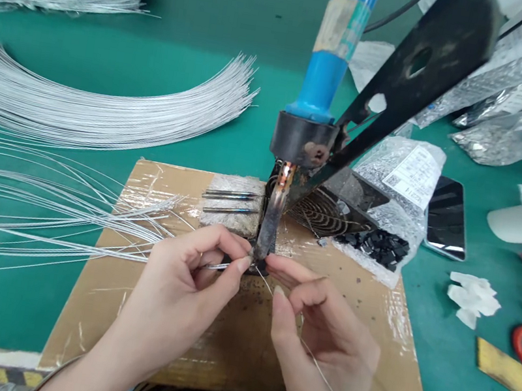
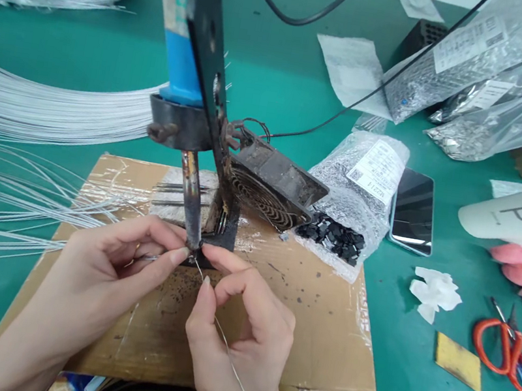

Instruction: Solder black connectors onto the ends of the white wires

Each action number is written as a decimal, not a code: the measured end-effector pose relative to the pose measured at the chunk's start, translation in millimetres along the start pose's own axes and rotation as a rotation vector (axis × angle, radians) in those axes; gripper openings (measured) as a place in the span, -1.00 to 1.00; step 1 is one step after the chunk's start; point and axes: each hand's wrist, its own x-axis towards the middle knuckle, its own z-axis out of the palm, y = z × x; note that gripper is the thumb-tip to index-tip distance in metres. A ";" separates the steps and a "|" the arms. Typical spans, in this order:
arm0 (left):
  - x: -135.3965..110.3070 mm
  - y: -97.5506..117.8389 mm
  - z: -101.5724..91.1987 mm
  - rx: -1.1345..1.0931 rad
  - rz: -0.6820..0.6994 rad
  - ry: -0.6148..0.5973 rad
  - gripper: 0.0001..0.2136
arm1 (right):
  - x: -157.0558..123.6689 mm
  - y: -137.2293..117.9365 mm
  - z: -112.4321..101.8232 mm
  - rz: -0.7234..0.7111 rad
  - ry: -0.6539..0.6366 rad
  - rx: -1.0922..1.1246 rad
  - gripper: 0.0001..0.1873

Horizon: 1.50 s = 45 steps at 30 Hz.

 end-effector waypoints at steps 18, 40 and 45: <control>2.8 2.3 1.9 0.015 -0.016 0.004 -0.88 | -1.6 1.5 1.7 -0.031 0.012 -0.032 -0.75; -2.9 0.0 0.3 0.023 -0.024 -0.003 -0.89 | -2.5 2.2 1.7 -0.112 0.012 -0.079 -0.75; -2.2 0.0 1.7 0.007 -0.019 0.010 -0.89 | -2.4 2.5 1.6 -0.117 0.004 -0.068 -0.76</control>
